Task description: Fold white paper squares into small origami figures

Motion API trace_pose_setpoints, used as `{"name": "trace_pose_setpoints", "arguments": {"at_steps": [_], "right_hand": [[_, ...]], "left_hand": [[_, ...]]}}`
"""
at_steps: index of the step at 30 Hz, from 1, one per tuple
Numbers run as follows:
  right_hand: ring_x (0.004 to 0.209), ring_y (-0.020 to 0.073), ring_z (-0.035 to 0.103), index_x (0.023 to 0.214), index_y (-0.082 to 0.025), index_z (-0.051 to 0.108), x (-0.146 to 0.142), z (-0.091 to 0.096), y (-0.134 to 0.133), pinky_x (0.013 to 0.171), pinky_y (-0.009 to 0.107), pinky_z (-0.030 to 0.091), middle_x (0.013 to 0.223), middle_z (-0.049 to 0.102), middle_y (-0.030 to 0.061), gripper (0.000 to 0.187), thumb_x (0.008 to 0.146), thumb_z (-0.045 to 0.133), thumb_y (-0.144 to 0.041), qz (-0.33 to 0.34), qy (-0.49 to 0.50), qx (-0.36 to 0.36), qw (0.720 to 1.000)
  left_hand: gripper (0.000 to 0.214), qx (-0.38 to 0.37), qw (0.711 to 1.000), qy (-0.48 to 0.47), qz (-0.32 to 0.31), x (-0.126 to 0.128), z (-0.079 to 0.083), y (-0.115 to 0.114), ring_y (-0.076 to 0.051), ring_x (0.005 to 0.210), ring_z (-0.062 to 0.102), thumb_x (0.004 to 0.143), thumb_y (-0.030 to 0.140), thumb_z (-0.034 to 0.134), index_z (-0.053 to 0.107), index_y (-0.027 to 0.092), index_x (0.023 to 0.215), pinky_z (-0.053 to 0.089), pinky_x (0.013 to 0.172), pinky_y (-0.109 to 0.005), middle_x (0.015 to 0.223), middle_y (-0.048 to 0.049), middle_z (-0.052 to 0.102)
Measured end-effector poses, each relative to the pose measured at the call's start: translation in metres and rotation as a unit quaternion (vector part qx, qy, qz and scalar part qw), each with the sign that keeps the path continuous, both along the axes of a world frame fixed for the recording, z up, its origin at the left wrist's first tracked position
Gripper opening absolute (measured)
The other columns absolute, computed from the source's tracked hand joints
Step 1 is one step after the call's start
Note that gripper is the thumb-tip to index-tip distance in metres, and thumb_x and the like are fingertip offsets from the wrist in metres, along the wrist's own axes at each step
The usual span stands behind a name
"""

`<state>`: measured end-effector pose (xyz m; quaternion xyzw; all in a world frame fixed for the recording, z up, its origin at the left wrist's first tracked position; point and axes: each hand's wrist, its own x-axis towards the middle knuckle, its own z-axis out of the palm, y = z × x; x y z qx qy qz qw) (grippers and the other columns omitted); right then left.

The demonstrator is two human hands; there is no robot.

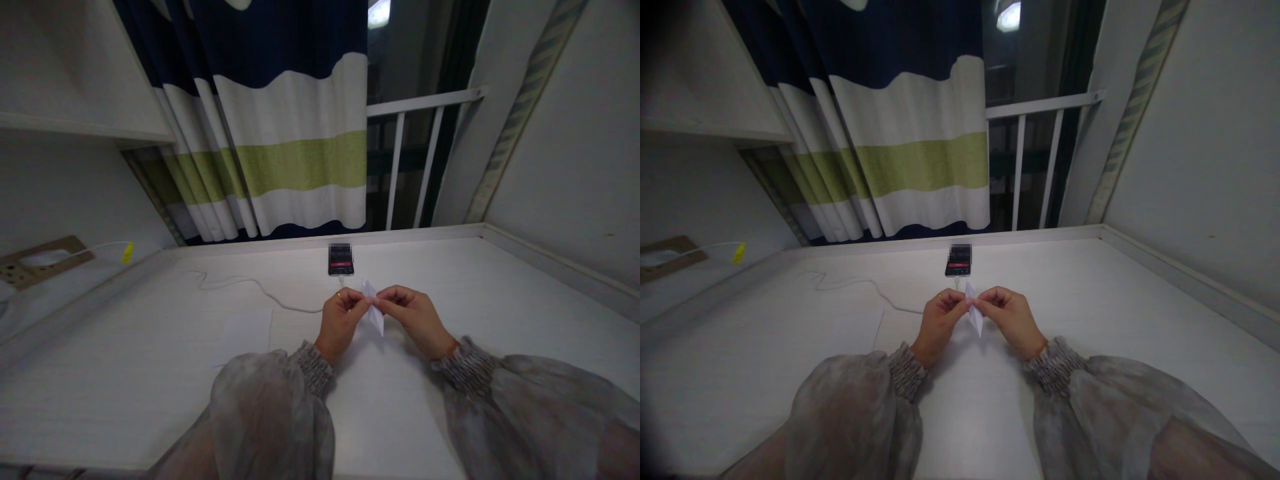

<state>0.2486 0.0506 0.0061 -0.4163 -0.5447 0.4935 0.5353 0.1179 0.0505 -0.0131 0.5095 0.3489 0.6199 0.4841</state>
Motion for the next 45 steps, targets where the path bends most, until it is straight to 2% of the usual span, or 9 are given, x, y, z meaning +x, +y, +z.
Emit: {"name": "trace_pose_setpoints", "arguments": {"at_steps": [6,11,17,24,31,37,40,45], "right_hand": [[0.052,0.0093,0.047,0.060,-0.015,0.061,0.0000,0.0012,-0.0016,0.051,0.023,0.037,0.056,0.057,-0.0017,0.032,0.049,0.075,-0.043,-0.011,-0.016,0.010,1.000],[0.049,0.0075,0.045,0.057,-0.015,0.056,0.0007,-0.0020,0.0004,0.048,0.021,0.034,0.052,0.053,-0.0040,0.032,0.049,0.077,-0.039,-0.016,-0.003,0.011,1.000],[0.049,0.0070,0.044,0.059,-0.016,0.053,0.0015,-0.0028,0.0028,0.047,0.020,0.034,0.053,0.051,-0.0052,0.034,0.048,0.077,-0.037,-0.009,0.006,0.019,1.000],[0.050,0.0086,0.046,0.064,-0.016,0.059,0.0022,-0.0049,0.0047,0.048,0.022,0.036,0.056,0.054,-0.0028,0.032,0.050,0.075,-0.041,0.003,-0.023,0.012,1.000],[0.049,0.0092,0.047,0.063,-0.016,0.060,0.0011,-0.0025,0.0033,0.047,0.023,0.037,0.055,0.056,-0.0019,0.034,0.047,0.075,-0.043,-0.007,-0.036,0.003,0.999],[0.050,0.0085,0.045,0.060,-0.016,0.059,0.0015,-0.0043,0.0041,0.047,0.022,0.036,0.055,0.054,-0.0028,0.034,0.047,0.076,-0.041,-0.007,-0.029,0.006,1.000],[0.050,0.0085,0.045,0.059,-0.016,0.058,0.0017,-0.0045,0.0044,0.047,0.022,0.036,0.054,0.053,-0.0032,0.033,0.046,0.077,-0.040,-0.007,-0.031,0.000,0.999],[0.048,0.0085,0.046,0.056,-0.016,0.057,0.0017,-0.0036,0.0038,0.047,0.022,0.036,0.053,0.055,-0.0032,0.033,0.044,0.077,-0.038,-0.002,-0.041,-0.019,0.999]], "left_hand": [[0.016,0.013,0.999,0.037,0.009,0.0001,0.0005,-0.0024,-0.010,0.060,0.050,0.067,0.028,0.064,0.056,0.015,0.067,0.039,0.061,-0.022,0.064,0.0009,0.056],[0.014,0.029,0.998,0.050,0.020,0.0016,-0.0011,-0.0022,-0.009,0.060,0.047,0.069,0.027,0.062,0.053,0.016,0.068,0.037,0.060,-0.021,0.064,0.0022,0.052],[0.015,0.027,0.999,0.034,0.016,0.0028,-0.0036,-0.0004,-0.009,0.061,0.048,0.068,0.025,0.063,0.051,0.016,0.071,0.037,0.061,-0.021,0.066,0.0026,0.051],[0.017,0.003,1.000,-0.005,0.012,0.0045,0.0010,-0.0014,-0.008,0.057,0.048,0.064,0.022,0.066,0.050,0.016,0.067,0.037,0.057,-0.020,0.061,0.0035,0.053],[0.020,-0.014,1.000,-0.017,0.022,0.0058,0.0023,-0.0032,-0.008,0.055,0.050,0.061,0.023,0.067,0.049,0.016,0.067,0.038,0.055,-0.020,0.059,0.0040,0.054],[0.028,-0.028,0.999,-0.035,0.017,0.0066,-0.0004,-0.0043,-0.008,0.052,0.050,0.063,0.022,0.066,0.042,0.019,0.079,0.037,0.054,-0.019,0.057,0.0065,0.056],[0.026,-0.041,0.999,-0.027,0.017,0.0062,-0.0006,-0.0037,-0.008,0.053,0.051,0.061,0.021,0.067,0.048,0.018,0.080,0.038,0.055,-0.020,0.057,0.0053,0.057],[0.030,-0.091,0.995,-0.051,-0.004,0.0066,0.0024,-0.0027,-0.010,0.057,0.055,0.051,0.023,0.074,0.058,0.014,0.074,0.042,0.060,-0.023,0.062,0.0001,0.061]]}}
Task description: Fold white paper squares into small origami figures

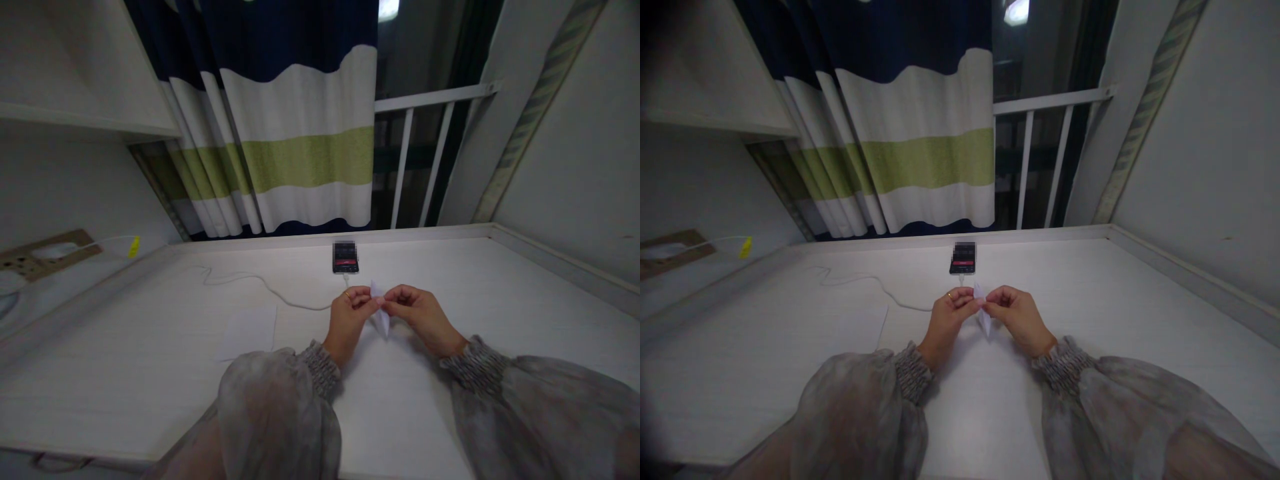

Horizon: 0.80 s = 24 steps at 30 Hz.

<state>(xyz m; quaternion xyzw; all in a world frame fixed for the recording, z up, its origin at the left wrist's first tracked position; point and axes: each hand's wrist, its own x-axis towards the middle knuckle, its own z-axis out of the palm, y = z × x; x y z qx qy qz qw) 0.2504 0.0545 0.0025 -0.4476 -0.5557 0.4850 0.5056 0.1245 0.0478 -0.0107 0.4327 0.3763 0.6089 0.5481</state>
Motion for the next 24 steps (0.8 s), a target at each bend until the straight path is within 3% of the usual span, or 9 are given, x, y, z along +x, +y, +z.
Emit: {"name": "trace_pose_setpoints", "arguments": {"at_steps": [5,12,24], "right_hand": [[0.047,0.0088,0.047,0.054,-0.016,0.056,0.0000,-0.0017,0.0000,0.047,0.023,0.036,0.052,0.056,-0.0026,0.031,0.048,0.074,-0.040,0.028,-0.015,-0.002,1.000],[0.049,0.0077,0.047,0.054,-0.015,0.057,-0.0016,-0.0006,-0.0012,0.049,0.023,0.035,0.053,0.057,-0.0029,0.029,0.047,0.077,-0.035,0.044,0.005,-0.021,0.999],[0.049,0.0066,0.045,0.063,-0.015,0.056,-0.0017,-0.0085,0.0011,0.049,0.021,0.032,0.055,0.053,-0.0050,0.030,0.053,0.075,-0.036,0.069,0.030,-0.035,0.997]], "left_hand": [[0.033,-0.043,0.999,-0.007,0.027,0.0007,0.0030,-0.0008,-0.010,0.051,0.052,0.044,0.027,0.079,0.062,0.012,0.069,0.040,0.053,-0.022,0.057,0.0000,0.061],[0.021,-0.025,1.000,0.002,0.002,-0.0009,0.0041,-0.0021,-0.009,0.050,0.048,0.053,0.030,0.073,0.067,0.011,0.062,0.037,0.054,-0.023,0.052,-0.0002,0.059],[0.018,-0.033,0.999,-0.016,0.034,-0.0024,0.0054,-0.0014,-0.009,0.054,0.048,0.050,0.026,0.074,0.067,0.012,0.059,0.037,0.057,-0.023,0.057,-0.0005,0.061]]}}
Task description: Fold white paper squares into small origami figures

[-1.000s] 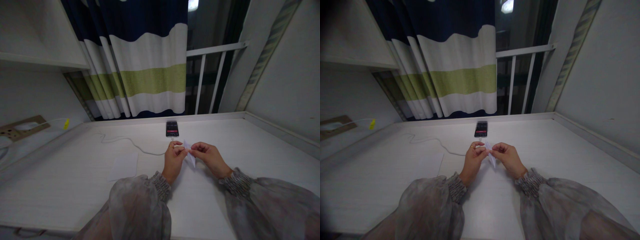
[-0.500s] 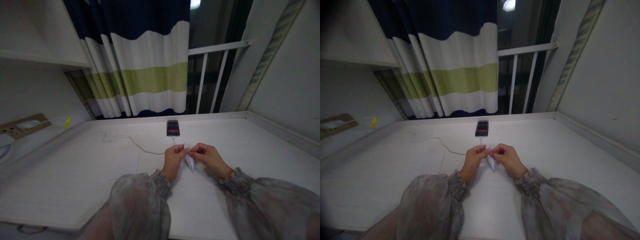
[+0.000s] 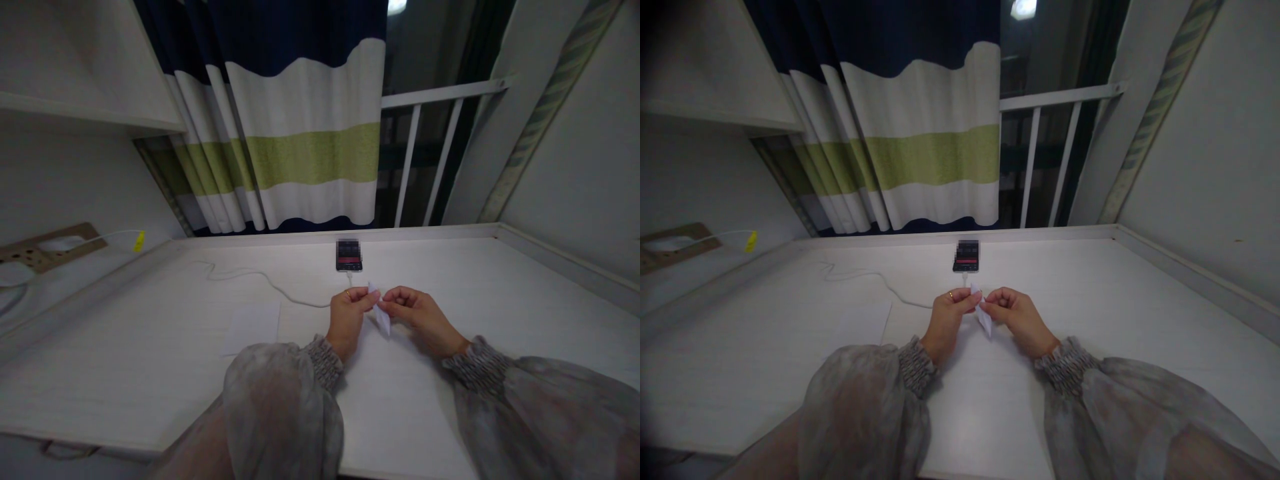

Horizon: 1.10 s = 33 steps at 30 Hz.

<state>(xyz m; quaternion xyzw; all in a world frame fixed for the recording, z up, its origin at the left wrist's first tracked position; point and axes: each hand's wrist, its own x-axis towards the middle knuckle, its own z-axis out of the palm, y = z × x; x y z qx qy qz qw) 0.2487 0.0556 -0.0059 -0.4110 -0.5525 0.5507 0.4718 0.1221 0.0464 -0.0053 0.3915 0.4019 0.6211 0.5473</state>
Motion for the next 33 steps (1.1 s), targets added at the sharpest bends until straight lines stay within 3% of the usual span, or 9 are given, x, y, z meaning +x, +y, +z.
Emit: {"name": "trace_pose_setpoints", "arguments": {"at_steps": [7,14,25,33], "right_hand": [[0.054,0.0088,0.047,0.065,-0.014,0.063,0.0011,0.0002,0.0001,0.054,0.024,0.034,0.059,0.057,-0.0023,0.027,0.054,0.073,-0.037,0.046,-0.037,-0.008,0.998],[0.049,0.0074,0.040,0.055,-0.015,0.061,0.0003,0.0014,-0.0033,0.050,0.023,0.030,0.052,0.052,-0.0041,0.023,0.054,0.073,-0.035,0.028,-0.043,0.002,0.999],[0.051,0.0106,0.046,0.047,-0.019,0.062,0.0024,0.0045,-0.0034,0.053,0.025,0.035,0.051,0.056,-0.0025,0.011,0.051,0.070,-0.025,0.028,-0.009,-0.016,0.999],[0.052,0.0108,0.045,0.047,-0.018,0.058,0.0048,0.0053,-0.0035,0.054,0.025,0.035,0.049,0.053,-0.0033,0.015,0.053,0.069,-0.026,0.036,-0.007,-0.021,0.999]], "left_hand": [[0.014,0.000,1.000,-0.026,0.004,0.0007,0.0003,-0.0004,-0.009,0.054,0.047,0.051,0.024,0.073,0.065,0.013,0.057,0.037,0.059,-0.024,0.055,0.0010,0.059],[0.015,-0.003,0.999,-0.044,-0.011,0.0013,-0.0005,-0.0001,-0.009,0.055,0.048,0.049,0.023,0.073,0.063,0.013,0.054,0.036,0.062,-0.025,0.056,0.0009,0.059],[0.024,0.018,0.998,-0.034,-0.042,0.0010,-0.0081,0.0044,-0.009,0.055,0.044,0.060,0.034,0.069,0.061,0.013,0.052,0.034,0.059,-0.024,0.053,0.0002,0.055],[0.022,0.015,0.997,-0.009,-0.074,0.0025,-0.0002,-0.0011,-0.010,0.055,0.051,0.049,0.026,0.076,0.064,0.013,0.060,0.038,0.059,-0.024,0.056,0.0002,0.060]]}}
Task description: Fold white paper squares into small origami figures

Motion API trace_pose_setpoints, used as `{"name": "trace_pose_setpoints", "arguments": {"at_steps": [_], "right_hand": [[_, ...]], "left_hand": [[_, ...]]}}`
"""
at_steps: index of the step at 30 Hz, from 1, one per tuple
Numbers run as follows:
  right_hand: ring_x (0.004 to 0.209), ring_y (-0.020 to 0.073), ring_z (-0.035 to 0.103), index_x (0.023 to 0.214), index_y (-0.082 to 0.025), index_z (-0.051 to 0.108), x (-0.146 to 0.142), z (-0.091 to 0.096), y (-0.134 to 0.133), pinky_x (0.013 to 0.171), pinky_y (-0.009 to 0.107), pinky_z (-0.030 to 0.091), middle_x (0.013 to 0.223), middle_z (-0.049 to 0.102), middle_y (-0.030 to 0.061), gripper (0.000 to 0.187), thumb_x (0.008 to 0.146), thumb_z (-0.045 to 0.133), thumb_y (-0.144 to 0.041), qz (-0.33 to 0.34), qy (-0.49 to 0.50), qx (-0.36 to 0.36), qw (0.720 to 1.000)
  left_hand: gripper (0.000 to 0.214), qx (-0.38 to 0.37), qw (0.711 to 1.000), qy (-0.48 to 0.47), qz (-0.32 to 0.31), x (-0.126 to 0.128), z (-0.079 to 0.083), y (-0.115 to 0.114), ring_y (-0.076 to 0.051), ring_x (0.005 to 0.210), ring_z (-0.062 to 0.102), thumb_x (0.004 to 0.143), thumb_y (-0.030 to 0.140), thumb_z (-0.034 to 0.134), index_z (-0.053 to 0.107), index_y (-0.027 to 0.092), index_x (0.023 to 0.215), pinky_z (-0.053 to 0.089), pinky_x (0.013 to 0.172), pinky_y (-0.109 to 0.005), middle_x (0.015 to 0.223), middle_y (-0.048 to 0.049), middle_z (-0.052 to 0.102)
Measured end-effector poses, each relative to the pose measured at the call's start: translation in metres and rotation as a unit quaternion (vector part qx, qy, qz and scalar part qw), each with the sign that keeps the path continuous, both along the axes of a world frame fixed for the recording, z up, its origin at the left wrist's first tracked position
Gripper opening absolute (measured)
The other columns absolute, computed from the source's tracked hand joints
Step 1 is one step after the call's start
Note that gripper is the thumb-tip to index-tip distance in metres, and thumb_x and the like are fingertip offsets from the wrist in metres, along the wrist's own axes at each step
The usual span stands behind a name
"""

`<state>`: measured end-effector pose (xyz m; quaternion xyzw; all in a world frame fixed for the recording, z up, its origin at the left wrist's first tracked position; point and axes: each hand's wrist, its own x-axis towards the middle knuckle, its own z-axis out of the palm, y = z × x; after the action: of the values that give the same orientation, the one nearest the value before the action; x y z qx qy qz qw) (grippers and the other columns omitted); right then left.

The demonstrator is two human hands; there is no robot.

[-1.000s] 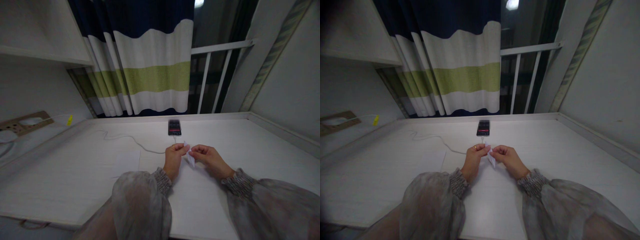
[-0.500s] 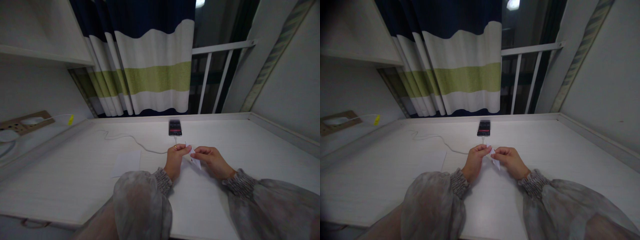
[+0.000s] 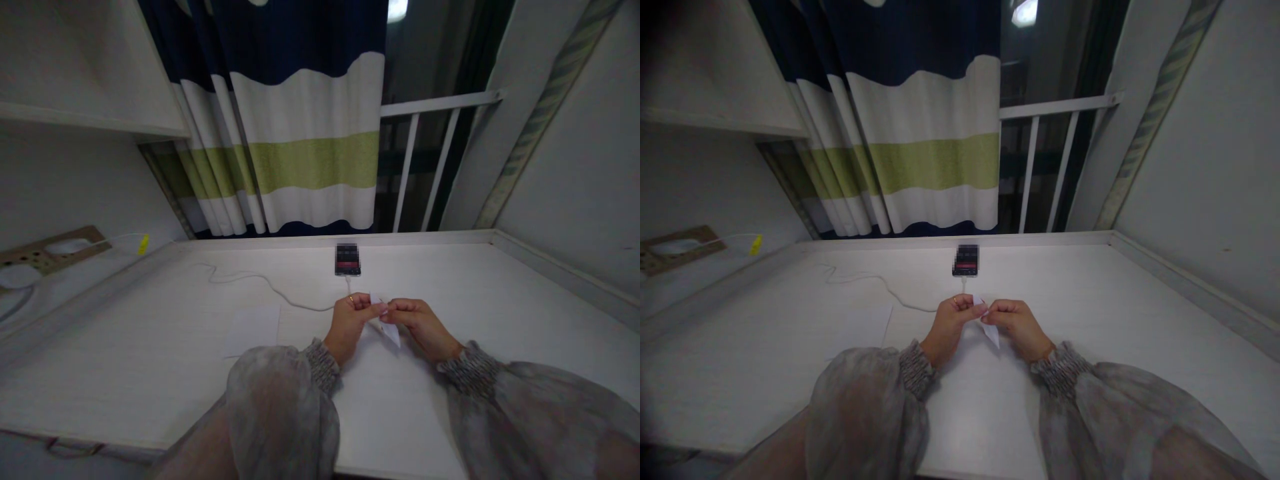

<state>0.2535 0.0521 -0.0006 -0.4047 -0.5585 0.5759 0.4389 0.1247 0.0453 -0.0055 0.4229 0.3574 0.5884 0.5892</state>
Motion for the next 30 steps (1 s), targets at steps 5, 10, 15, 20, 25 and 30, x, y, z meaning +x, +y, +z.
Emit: {"name": "trace_pose_setpoints", "arguments": {"at_steps": [5,10,15,20,25,30], "right_hand": [[0.051,0.0086,0.045,0.057,-0.016,0.060,0.003,-0.003,0.000,0.053,0.023,0.035,0.055,0.055,-0.0034,0.017,0.056,0.071,-0.029,0.046,-0.019,0.004,0.999],[0.059,0.0107,0.051,0.071,-0.016,0.063,0.004,-0.001,-0.001,0.058,0.024,0.039,0.066,0.060,-0.0017,0.026,0.053,0.074,-0.030,0.104,-0.034,0.007,0.994],[0.058,0.0097,0.048,0.064,-0.015,0.063,0.000,0.003,-0.003,0.059,0.023,0.037,0.061,0.059,-0.0027,0.021,0.060,0.070,-0.035,0.084,-0.048,0.030,0.995],[0.052,0.0092,0.045,0.056,-0.015,0.062,-0.004,0.004,-0.006,0.055,0.024,0.035,0.053,0.056,-0.0032,0.025,0.062,0.067,-0.039,0.035,-0.053,0.035,0.997],[0.049,0.0115,0.047,0.051,-0.017,0.061,-0.010,0.005,-0.009,0.051,0.025,0.036,0.050,0.058,-0.0004,0.027,0.056,0.069,-0.042,-0.009,-0.037,0.009,0.999],[0.046,0.0120,0.046,0.045,-0.019,0.059,-0.014,0.007,-0.012,0.047,0.026,0.034,0.047,0.057,0.0001,0.027,0.055,0.069,-0.042,-0.032,-0.020,-0.002,0.999]], "left_hand": [[0.020,-0.014,0.999,-0.009,0.035,-0.003,0.000,0.000,-0.007,0.048,0.045,0.049,0.025,0.076,0.060,0.013,0.052,0.034,0.053,-0.021,0.050,0.0030,0.055],[0.021,-0.024,0.998,-0.017,0.054,-0.005,0.002,-0.001,-0.007,0.048,0.046,0.050,0.026,0.075,0.060,0.013,0.052,0.034,0.052,-0.021,0.051,0.0022,0.056],[0.025,-0.030,0.998,-0.015,0.060,-0.004,0.004,-0.003,-0.007,0.045,0.045,0.048,0.029,0.076,0.057,0.013,0.051,0.033,0.049,-0.021,0.049,0.0027,0.055],[0.026,-0.029,0.998,-0.015,0.050,-0.004,0.003,-0.004,-0.008,0.045,0.045,0.048,0.030,0.075,0.056,0.013,0.049,0.035,0.049,-0.023,0.047,0.0030,0.053],[0.025,-0.033,0.998,-0.027,0.049,-0.004,-0.002,-0.004,-0.008,0.045,0.044,0.054,0.033,0.072,0.057,0.013,0.050,0.034,0.050,-0.023,0.046,0.0031,0.051],[0.025,-0.034,0.997,-0.049,0.048,-0.002,-0.002,-0.003,-0.009,0.050,0.047,0.054,0.035,0.072,0.060,0.013,0.052,0.036,0.054,-0.024,0.051,0.0011,0.054]]}}
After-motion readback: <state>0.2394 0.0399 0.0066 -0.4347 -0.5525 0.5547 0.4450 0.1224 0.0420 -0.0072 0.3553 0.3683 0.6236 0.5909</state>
